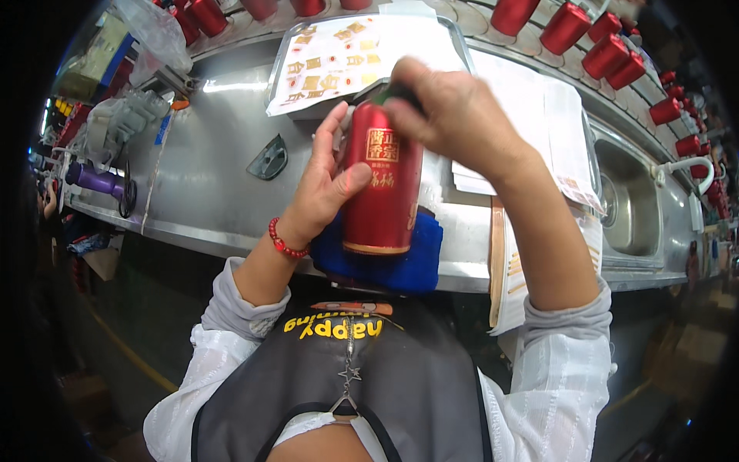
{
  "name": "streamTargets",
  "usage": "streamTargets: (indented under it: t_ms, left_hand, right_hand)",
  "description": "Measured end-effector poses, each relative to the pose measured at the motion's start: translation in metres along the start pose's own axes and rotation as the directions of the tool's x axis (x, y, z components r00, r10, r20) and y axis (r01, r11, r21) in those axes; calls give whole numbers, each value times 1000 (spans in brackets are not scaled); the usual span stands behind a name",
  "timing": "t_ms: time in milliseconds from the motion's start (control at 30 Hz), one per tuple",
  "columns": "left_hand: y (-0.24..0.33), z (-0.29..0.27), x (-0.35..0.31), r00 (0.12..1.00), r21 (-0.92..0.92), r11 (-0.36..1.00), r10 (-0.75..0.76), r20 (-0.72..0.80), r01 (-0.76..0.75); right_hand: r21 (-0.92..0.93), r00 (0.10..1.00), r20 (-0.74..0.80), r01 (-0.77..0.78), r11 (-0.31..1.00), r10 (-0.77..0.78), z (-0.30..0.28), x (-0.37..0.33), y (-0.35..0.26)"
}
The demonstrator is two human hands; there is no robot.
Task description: The person applies gold decorative labels to red cylindrical containers. They peel each label from its backing, align it on the container, and smooth it with a green squeegee tool. The person handles multiple containers one at a time, repeating the labeling process.
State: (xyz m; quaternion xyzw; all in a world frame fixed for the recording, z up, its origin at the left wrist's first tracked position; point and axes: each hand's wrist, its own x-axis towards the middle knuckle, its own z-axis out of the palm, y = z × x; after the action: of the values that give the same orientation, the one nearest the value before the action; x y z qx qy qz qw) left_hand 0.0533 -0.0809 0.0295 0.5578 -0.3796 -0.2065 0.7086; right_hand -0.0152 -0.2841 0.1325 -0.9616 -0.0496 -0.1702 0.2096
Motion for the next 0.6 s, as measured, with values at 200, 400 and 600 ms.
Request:
streamTargets:
  t_ms: [200, 400, 600]
  left_hand:
    - [16, -24, 20, 811, 662, 470, 380, 445, -583]
    - [29, -9, -39, 811, 657, 477, 331, 482, -584]
    - [5, 3, -74, 949, 831, 509, 309, 67, -225]
  right_hand:
    - [158, 932, -350, 159, 975, -96, 19, -50, 5]
    - [279, 951, -291, -20, 960, 105, 18, -65, -6]
    - [-155, 871, -224, 411, 898, -437, 24, -53, -29]
